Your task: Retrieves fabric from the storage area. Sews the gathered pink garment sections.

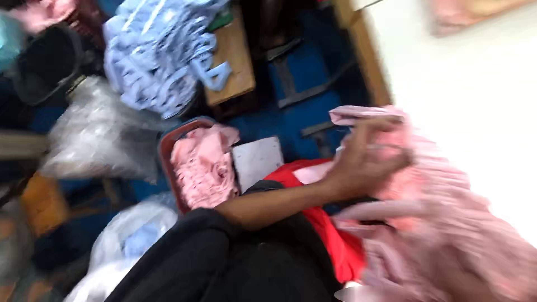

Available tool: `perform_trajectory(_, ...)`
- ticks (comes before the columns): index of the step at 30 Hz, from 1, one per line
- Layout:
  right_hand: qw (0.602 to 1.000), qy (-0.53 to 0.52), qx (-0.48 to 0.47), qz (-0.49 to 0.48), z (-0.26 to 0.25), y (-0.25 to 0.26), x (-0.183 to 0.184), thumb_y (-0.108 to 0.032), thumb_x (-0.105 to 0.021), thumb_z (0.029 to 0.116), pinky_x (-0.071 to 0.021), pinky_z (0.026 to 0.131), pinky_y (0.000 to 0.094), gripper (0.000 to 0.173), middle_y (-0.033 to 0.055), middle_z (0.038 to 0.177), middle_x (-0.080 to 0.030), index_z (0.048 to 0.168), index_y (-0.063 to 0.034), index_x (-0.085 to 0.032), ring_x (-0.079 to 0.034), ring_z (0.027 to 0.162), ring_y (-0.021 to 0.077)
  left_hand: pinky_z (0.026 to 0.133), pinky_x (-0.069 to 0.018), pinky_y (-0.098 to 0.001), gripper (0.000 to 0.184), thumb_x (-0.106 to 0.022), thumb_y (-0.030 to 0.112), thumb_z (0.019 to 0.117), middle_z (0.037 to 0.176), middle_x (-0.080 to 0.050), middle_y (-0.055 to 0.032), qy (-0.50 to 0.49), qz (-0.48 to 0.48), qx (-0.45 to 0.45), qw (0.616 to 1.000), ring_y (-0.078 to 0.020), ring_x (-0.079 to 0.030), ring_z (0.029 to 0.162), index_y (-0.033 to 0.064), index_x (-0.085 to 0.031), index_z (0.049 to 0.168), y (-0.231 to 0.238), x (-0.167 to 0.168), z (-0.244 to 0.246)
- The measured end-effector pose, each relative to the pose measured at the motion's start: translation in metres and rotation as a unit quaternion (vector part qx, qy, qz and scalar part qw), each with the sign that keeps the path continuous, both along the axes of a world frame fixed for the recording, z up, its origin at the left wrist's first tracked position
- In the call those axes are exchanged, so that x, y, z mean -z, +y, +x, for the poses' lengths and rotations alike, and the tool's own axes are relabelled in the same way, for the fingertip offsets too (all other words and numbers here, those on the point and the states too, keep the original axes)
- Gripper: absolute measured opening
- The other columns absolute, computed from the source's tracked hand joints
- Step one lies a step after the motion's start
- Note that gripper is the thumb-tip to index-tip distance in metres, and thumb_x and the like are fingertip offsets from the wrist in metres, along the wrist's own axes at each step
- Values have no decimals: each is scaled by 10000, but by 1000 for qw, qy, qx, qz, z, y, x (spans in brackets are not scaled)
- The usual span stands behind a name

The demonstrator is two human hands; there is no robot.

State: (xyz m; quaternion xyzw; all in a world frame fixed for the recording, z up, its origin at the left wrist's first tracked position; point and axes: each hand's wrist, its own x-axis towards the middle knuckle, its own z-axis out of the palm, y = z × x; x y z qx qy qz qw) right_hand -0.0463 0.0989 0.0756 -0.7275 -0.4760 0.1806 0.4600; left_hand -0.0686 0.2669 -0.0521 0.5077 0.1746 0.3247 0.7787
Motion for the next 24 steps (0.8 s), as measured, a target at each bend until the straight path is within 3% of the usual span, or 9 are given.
perform_trajectory(3, 998, 12, 60, 30, -13, 3, 6, -251, -641, 1013, -522, 810, 99, 173, -84, 919, -714, 1066, -87, -660, -631, 900, -117, 1108, -453, -338, 788, -618, 100, 938, 1618, -366, -65, 25, 94, 70, 993, -126, -459, 1392, 122, -230, 1623, 10, -7, -3)
perform_trajectory(6, 981, 39, 144, 120, -18, -8, 15, -256, -603, 1023, -499, 824, 91, 150, -86, 928, -672, 1043, -110, -628, -612, 914, -101, 1020, -502, -245, 587, -756, 130, 905, 1354, -610, -56, -60, 179, 72, 979, -61, -591, 1208, 32, -507, 1428, 41, 22, 32)
perform_trajectory(8, 961, 56, 221, 158, -17, -15, 36, -253, -569, 1054, -526, 864, 99, 147, -155, 1028, -699, 1149, -187, -659, -628, 976, -115, 1172, -377, -313, 655, -726, 352, 926, 1419, -558, -157, -188, 401, 50, 895, -166, -497, 1365, -51, -512, 1396, 58, 33, 105)
perform_trajectory(11, 921, 96, 355, 128, -18, -29, 81, -305, -536, 1065, -572, 817, 146, 180, -175, 988, -716, 1105, -237, -697, -658, 922, -91, 1234, -242, -586, 774, -621, 500, 942, 1597, -421, -216, -82, 640, 241, 725, -346, -338, 1518, 8, -470, 1521, 55, -63, 172)
perform_trajectory(13, 916, 109, 387, 8, -26, -45, 107, -275, -553, 1005, -578, 859, 238, 217, -61, 1009, -702, 1049, -132, -710, -663, 966, 9, 1044, -499, -516, 461, -727, 323, 885, 1284, -698, -151, -34, 638, 294, 711, -285, -646, 1231, 37, -707, 1246, 36, -50, 189)
perform_trajectory(17, 930, 123, 276, -208, -55, -72, 125, -181, -638, 881, -515, 961, 506, 233, 189, 1141, -685, 966, -1, -759, -631, 1114, 340, 761, -558, -595, 181, -679, 203, 925, 847, -727, -159, 100, 607, 336, 713, -326, -721, 852, 39, -745, 884, 19, -5, 188)
perform_trajectory(20, 920, 127, 197, -313, -39, -90, 91, -351, -735, 924, -592, 840, 572, 350, 180, 1146, -712, 1078, -37, -755, -707, 1019, 359, 803, -633, -372, 259, -731, 240, 945, 988, -754, -72, 97, 431, 368, 818, -138, -736, 864, 29, -709, 1094, 8, -5, 188)
perform_trajectory(22, 920, -3, 293, -262, -5, -83, 75, -392, -681, 939, -598, 640, 433, 291, 53, 859, -722, 958, -116, -770, -703, 757, 202, 668, -663, -344, 423, -672, 111, 983, 1144, -705, -133, 123, 220, 440, 862, -190, -752, 800, -15, -501, 1350, 2, -10, 206)
perform_trajectory(24, 901, -119, 388, -153, 48, -54, 73, -310, -626, 978, -555, 638, 271, 239, -7, 793, -685, 897, -120, -747, -654, 735, 87, 609, -641, -354, 433, -515, 138, 1070, 1223, -673, -106, 151, 92, 457, 872, -218, -746, 824, 103, -380, 1479, 3, -20, 224)
